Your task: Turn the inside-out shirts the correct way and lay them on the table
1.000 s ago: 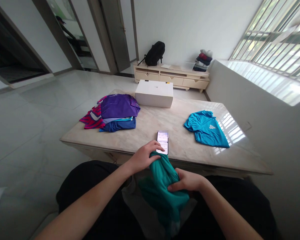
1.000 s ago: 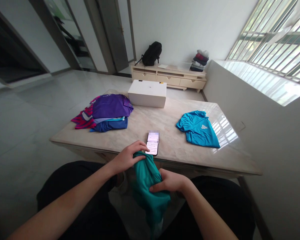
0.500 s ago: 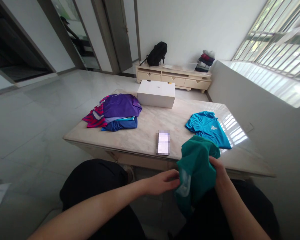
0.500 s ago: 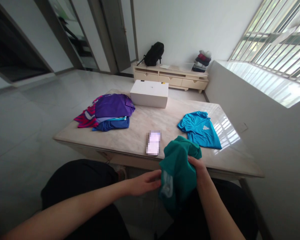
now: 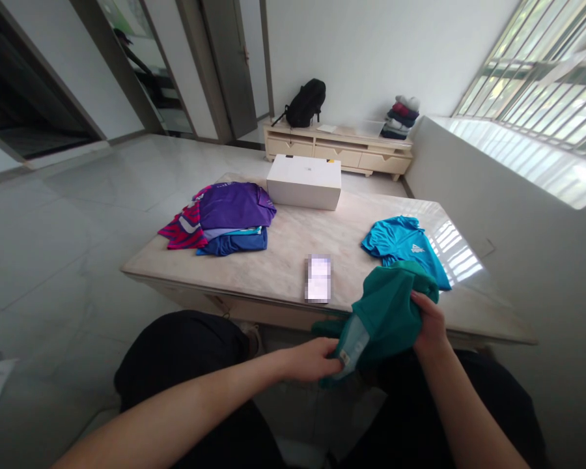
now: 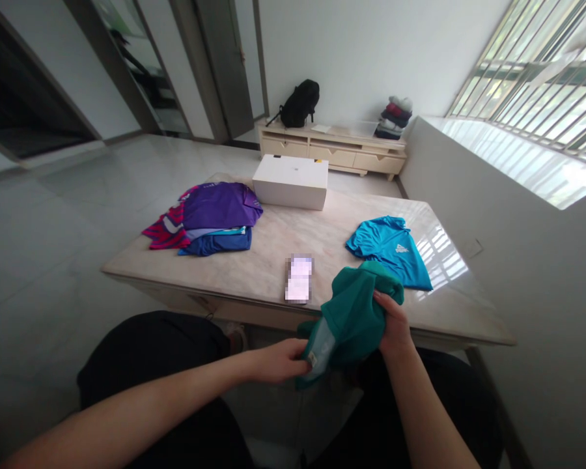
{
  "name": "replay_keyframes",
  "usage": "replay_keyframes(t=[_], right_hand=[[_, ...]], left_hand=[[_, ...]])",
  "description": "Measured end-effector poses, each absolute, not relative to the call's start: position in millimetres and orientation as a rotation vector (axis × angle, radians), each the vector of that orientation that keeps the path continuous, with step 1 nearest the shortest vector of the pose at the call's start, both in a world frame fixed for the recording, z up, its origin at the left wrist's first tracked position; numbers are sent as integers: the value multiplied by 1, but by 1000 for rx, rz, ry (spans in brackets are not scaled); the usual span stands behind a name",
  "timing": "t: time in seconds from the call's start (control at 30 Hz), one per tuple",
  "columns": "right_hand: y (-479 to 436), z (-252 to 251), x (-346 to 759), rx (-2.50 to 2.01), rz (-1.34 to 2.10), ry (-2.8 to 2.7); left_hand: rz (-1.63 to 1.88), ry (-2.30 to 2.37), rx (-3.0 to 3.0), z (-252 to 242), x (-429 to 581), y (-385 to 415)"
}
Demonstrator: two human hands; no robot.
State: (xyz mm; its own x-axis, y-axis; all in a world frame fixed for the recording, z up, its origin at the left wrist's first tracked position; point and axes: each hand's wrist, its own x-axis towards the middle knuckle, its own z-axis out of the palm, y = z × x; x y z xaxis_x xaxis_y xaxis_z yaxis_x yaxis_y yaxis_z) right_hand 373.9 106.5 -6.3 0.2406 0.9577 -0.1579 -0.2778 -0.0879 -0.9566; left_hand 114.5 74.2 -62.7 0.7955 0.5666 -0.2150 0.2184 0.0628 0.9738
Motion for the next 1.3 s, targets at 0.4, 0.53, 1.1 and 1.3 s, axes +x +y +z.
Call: replay_keyframes(t=[0.4,0.53,1.1,1.3], right_hand=[[126,3,374,-1162,1221,-364],[130,-3,380,-1149,1102,-306],[136,-5,399,-1094,970,-275],[134,-16,401,-1304,996,-633]], left_hand=[[267,1012,1272,-55,109,91],[244,1037,1255,-49,106,93],[168,727,1113,-3,84,105],[502,721,954,25,43,125]])
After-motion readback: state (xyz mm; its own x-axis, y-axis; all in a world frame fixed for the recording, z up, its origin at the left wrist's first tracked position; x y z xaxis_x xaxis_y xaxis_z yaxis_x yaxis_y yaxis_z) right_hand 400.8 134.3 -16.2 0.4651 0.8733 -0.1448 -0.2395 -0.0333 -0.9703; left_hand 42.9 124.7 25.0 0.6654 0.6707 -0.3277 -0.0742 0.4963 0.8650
